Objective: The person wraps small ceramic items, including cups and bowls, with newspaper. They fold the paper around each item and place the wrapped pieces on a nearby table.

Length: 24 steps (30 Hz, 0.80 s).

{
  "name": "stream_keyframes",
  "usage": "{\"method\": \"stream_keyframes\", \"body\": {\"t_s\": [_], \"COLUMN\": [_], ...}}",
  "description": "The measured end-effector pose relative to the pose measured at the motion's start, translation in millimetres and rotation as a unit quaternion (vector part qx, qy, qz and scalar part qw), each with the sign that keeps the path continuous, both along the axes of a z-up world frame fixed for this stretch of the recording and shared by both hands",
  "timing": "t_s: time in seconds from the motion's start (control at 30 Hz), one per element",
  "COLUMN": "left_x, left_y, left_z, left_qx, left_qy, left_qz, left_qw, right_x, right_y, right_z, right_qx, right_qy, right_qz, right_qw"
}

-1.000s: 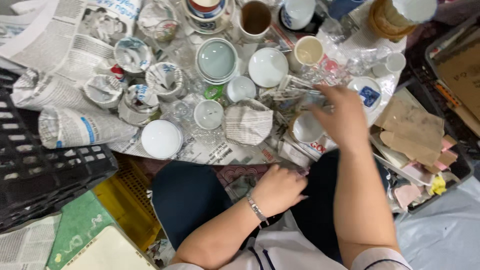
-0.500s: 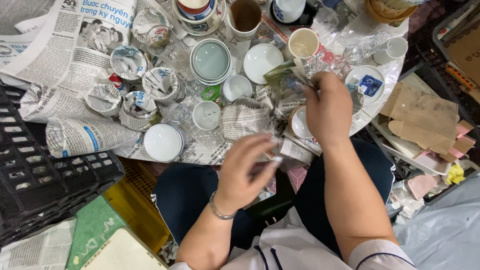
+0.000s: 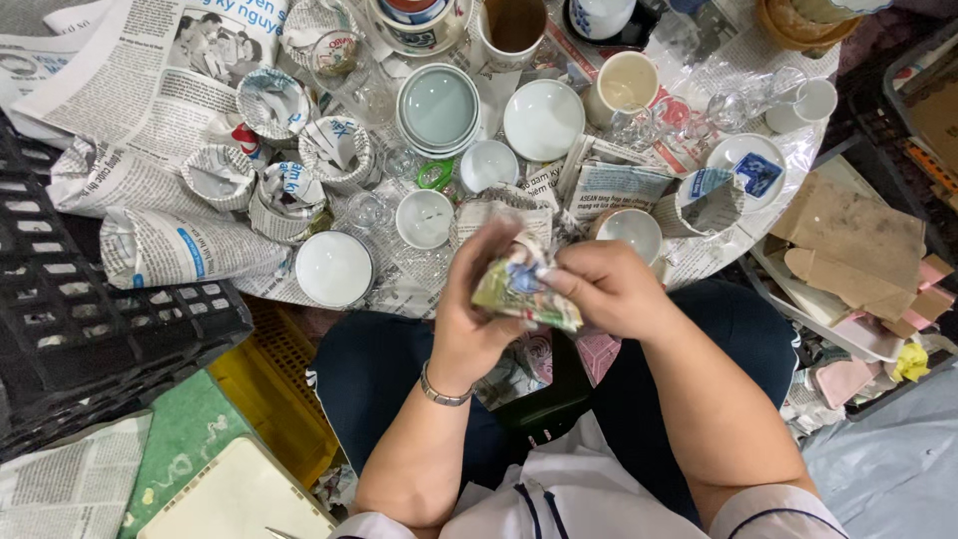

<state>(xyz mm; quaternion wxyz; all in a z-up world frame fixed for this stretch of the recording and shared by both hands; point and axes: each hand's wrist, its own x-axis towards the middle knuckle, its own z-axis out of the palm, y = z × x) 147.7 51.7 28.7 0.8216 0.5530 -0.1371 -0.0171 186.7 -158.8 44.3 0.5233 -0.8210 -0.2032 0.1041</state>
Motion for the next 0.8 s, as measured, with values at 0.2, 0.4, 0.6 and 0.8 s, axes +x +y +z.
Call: {"method": "stream_keyframes", "body": {"t_s": [0.2, 0.4, 0.6, 0.8], "left_x": [-1.1, 3.6, 8.7, 8.7], "left_y": [-0.4, -0.9, -5.2, -4.7], "left_z": [-0.9, 11.6, 20.9, 9.4], "left_qx": [0.085, 0.241, 0.202, 0.112], "left_qy": [0.162, 0.153, 0.138, 0.191], "left_qz": [0.121, 0.093, 0.131, 0.107], "left_qw": [0.976, 0.954, 0.961, 0.969], "right_x": [-4.0, -1.3, 9.1, 14.7], "right_y": [8.3, -4.4, -26.7, -40.7], "right_z": [-2.3, -20.8, -16.3, 1.4], "right_qx": [-0.110, 0.107, 0.235, 0.144], "right_qy": [-0.161, 0.036, 0.021, -0.097], "right_qz": [-0.125, -0.257, -0.162, 0.070], "right_qw": [0.973, 0.960, 0.958, 0.982]}}
